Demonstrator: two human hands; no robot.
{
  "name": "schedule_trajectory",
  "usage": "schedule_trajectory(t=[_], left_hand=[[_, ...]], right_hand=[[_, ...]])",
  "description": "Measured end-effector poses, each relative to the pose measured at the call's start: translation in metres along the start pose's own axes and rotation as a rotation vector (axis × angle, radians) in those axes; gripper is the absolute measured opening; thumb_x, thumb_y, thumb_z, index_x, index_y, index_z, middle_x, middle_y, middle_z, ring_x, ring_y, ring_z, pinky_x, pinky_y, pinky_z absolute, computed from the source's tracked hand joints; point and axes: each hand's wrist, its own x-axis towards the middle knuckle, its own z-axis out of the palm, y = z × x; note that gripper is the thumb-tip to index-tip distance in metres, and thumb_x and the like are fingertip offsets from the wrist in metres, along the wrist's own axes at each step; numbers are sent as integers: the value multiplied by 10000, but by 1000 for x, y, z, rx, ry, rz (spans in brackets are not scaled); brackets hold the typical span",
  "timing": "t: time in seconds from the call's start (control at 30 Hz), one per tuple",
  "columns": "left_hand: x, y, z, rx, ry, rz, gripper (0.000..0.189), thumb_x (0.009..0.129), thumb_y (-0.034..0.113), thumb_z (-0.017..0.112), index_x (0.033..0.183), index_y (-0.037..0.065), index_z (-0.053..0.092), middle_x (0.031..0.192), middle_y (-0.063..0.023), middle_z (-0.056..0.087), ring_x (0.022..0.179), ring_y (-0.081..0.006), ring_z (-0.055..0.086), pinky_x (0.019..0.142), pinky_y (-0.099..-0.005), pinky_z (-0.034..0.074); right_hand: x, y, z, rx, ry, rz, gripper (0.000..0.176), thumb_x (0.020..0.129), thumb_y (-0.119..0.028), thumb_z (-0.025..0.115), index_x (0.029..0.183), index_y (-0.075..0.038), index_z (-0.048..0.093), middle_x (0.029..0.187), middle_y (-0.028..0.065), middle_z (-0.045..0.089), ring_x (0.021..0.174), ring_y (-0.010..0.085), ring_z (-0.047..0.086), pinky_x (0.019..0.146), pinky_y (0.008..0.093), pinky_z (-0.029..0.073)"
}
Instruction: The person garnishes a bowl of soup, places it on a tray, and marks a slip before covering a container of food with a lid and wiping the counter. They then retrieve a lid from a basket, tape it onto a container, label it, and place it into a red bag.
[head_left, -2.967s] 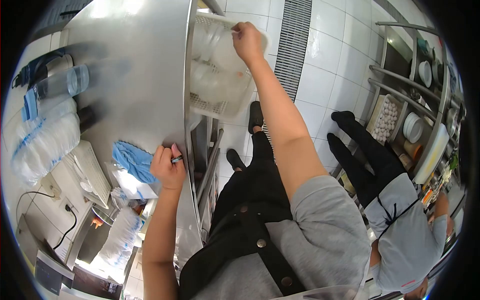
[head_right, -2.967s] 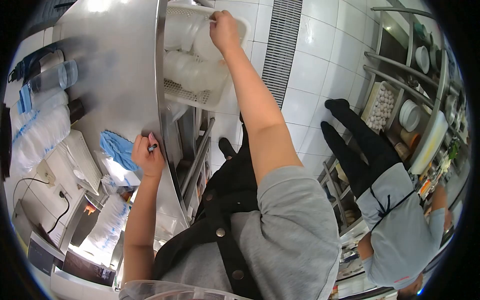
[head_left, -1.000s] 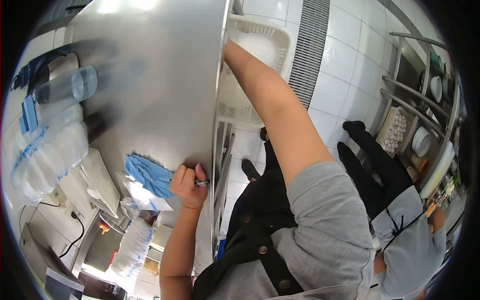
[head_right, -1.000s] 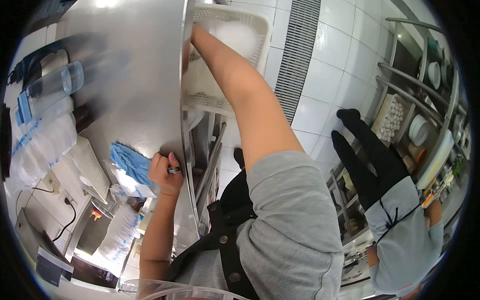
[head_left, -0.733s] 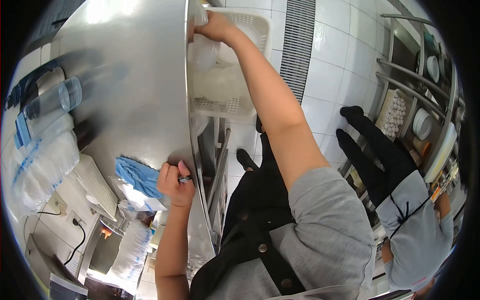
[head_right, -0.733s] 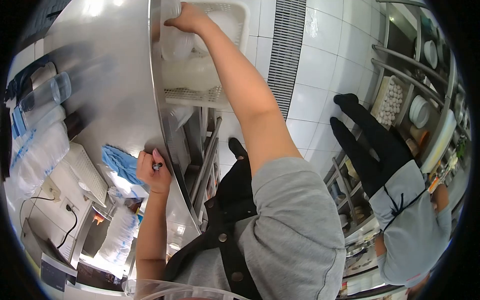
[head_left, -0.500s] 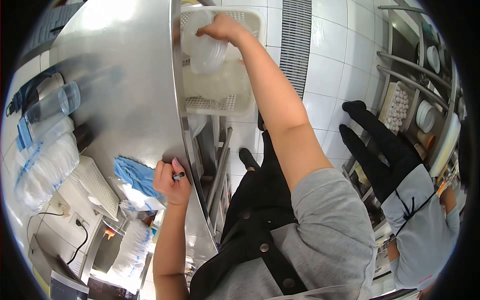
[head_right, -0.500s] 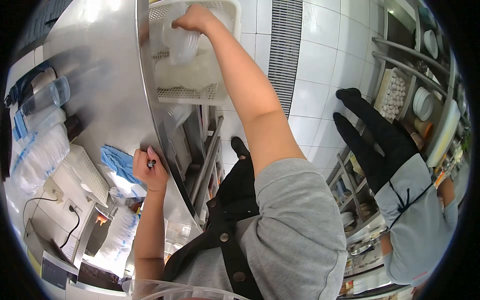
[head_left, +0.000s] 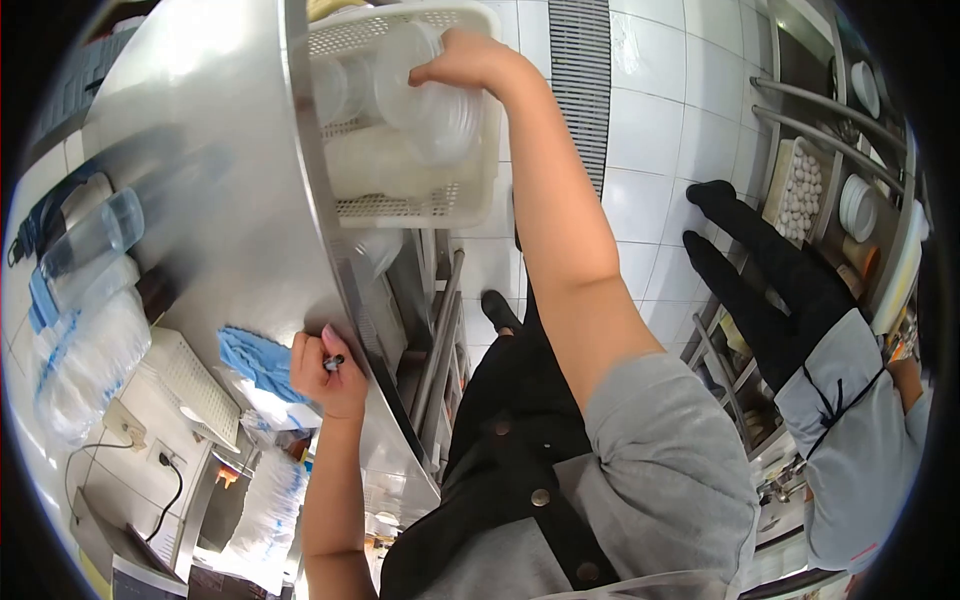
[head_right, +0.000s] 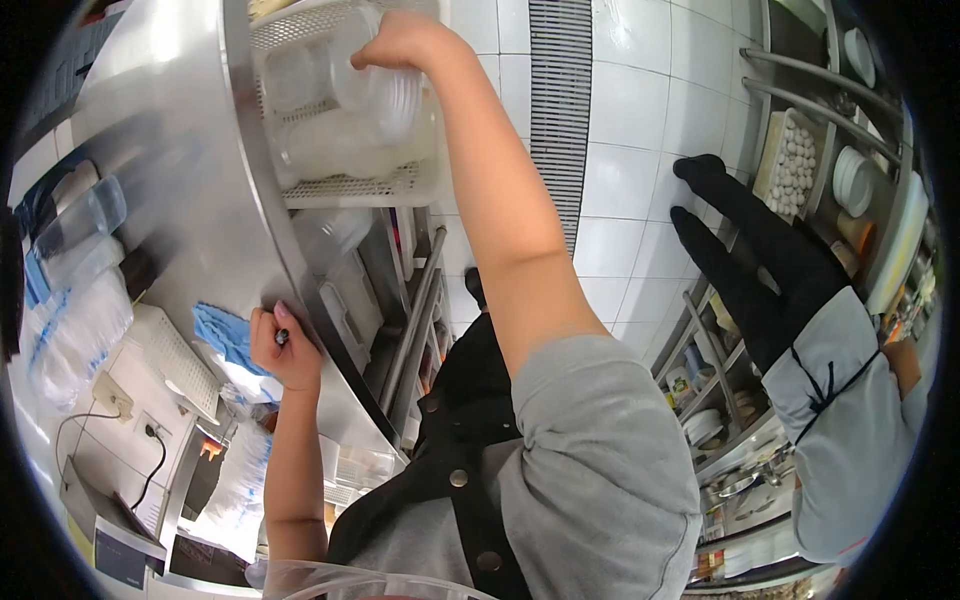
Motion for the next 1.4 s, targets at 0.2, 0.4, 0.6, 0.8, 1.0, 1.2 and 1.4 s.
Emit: schedule_trajectory(t=[0.2, 0.4, 0.6, 0.8, 1.0, 1.2, 1.4], left_hand=[[0, -7, 8, 68, 68, 154, 345, 936, -43, 567, 667, 8, 356, 595, -99, 311, 528, -251, 322, 507, -393, 196], [-8, -5, 5, 56, 40, 50, 321, 1029, 78, 511, 733, -34, 457, 711, -104, 479, 663, -242, 437, 629, -370, 354], [-9, -6, 1, 53, -33, -9, 311, 1035, 82, 485, 739, -7, 452, 717, -72, 448, 684, -191, 431, 656, -320, 342], [-3, 1, 9, 56, 11, 59, 314, 989, -3, 488, 693, 9, 385, 649, -77, 387, 597, -208, 363, 574, -347, 266], [0, -5, 4, 43, -9, 161, 298, 933, -98, 515, 701, 7, 359, 596, -99, 323, 548, -253, 314, 516, -386, 225], [2, -4, 3, 43, 15, 142, 267, 890, -105, 576, 717, 11, 408, 588, -87, 328, 513, -237, 322, 482, -381, 207], [5, -6, -1, -12, 6, 53, 315, 830, -16, 672, 622, 41, 443, 605, -103, 375, 496, -273, 399, 458, -389, 291]], right_hand=[[-48, 48, -1, 357, 178, -429, 754, 796, -130, 696, 1478, 0, 403, 1403, 237, 522, 1300, 371, 517, 1119, 446, 375], [-57, 67, 37, 975, 408, -557, 817, 779, 3, 677, 1520, 16, 335, 1440, 270, 487, 1366, 370, 472, 1152, 378, 366], [-7, 30, 96, 875, 608, -502, 890, 792, -95, 777, 1537, 13, 303, 1477, 267, 448, 1379, 392, 445, 1181, 418, 337], [25, -25, 145, 404, 706, -572, 592, 812, -169, 747, 1319, 4, 496, 1246, 219, 525, 1137, 401, 551, 1003, 451, 446], [30, -49, 267, 74, 143, -913, 141, 853, -76, 598, 956, -17, 673, 1033, 189, 638, 973, 368, 650, 812, 446, 560], [39, -43, 371, 125, 143, -797, 244, 889, -121, 588, 1100, -3, 619, 1180, 227, 616, 1036, 381, 650, 822, 435, 563], [32, -26, 349, -9, 60, -758, 264, 896, -138, 588, 1120, -1, 608, 1193, 227, 611, 1044, 378, 648, 830, 434, 562]])
